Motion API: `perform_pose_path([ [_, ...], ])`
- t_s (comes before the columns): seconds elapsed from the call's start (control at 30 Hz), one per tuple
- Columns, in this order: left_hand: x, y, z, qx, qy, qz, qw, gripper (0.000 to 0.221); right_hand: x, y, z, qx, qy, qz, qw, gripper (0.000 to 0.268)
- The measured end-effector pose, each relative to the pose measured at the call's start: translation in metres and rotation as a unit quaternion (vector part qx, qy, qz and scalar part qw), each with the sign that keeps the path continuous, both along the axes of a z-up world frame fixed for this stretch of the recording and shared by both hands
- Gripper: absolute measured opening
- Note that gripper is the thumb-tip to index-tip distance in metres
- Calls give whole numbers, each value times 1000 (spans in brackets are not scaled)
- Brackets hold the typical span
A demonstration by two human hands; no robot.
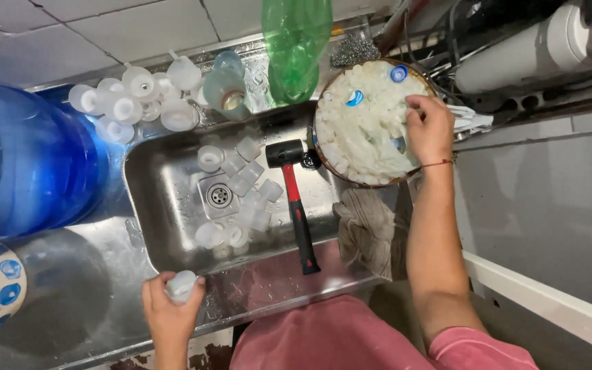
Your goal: Cleaning and sorting plastic caps for water jugs in a stainless steel sink
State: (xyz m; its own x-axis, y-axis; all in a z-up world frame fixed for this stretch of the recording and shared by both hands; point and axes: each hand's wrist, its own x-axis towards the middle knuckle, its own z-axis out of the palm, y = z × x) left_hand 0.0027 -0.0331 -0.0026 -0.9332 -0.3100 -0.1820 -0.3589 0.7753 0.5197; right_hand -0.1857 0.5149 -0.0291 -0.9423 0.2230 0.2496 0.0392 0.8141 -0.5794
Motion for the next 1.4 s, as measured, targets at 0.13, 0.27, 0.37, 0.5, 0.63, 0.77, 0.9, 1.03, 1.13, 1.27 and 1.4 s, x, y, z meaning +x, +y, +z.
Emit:
perform_pose_path([
  [0.13,5,16,16,43,-64,36,996,59,-5,-8,-6,-7,-46,-3,999,32],
  [0.27,-4,35,12,68,-3,-41,997,57,10,-21,12,-8,-136,-33,990,53],
  [0.37,-5,44,15,88,24,-56,994,51,24,-16,-9,3,-123,-32,992,50],
  [0.5,-2,51,19,100,63,-82,990,47,5,-6,-16,52,-18,-24,998,40],
  [0.63,-2,53,28,119,42,-82,989,52,-13,8,-34,129,-105,-41,985,34],
  [0.77,-2,50,36,176,81,-88,977,49,6,9,-16,129,26,-5,991,26],
  [0.9,1,50,27,306,-27,53,950,33,74,-69,83,-110,58,-16,992,28],
  [1.03,-8,65,34,617,17,214,757,38,140,-182,80,-356,-32,47,933,25],
  [1.13,-17,69,43,678,8,271,683,37,178,-267,64,-442,-122,116,881,21],
  [1.27,-12,59,24,704,-3,228,673,36,196,-346,93,-347,-124,212,905,16],
  [1.4,0,39,-4,702,11,244,669,30,206,-389,95,-347,-109,187,913,14],
])
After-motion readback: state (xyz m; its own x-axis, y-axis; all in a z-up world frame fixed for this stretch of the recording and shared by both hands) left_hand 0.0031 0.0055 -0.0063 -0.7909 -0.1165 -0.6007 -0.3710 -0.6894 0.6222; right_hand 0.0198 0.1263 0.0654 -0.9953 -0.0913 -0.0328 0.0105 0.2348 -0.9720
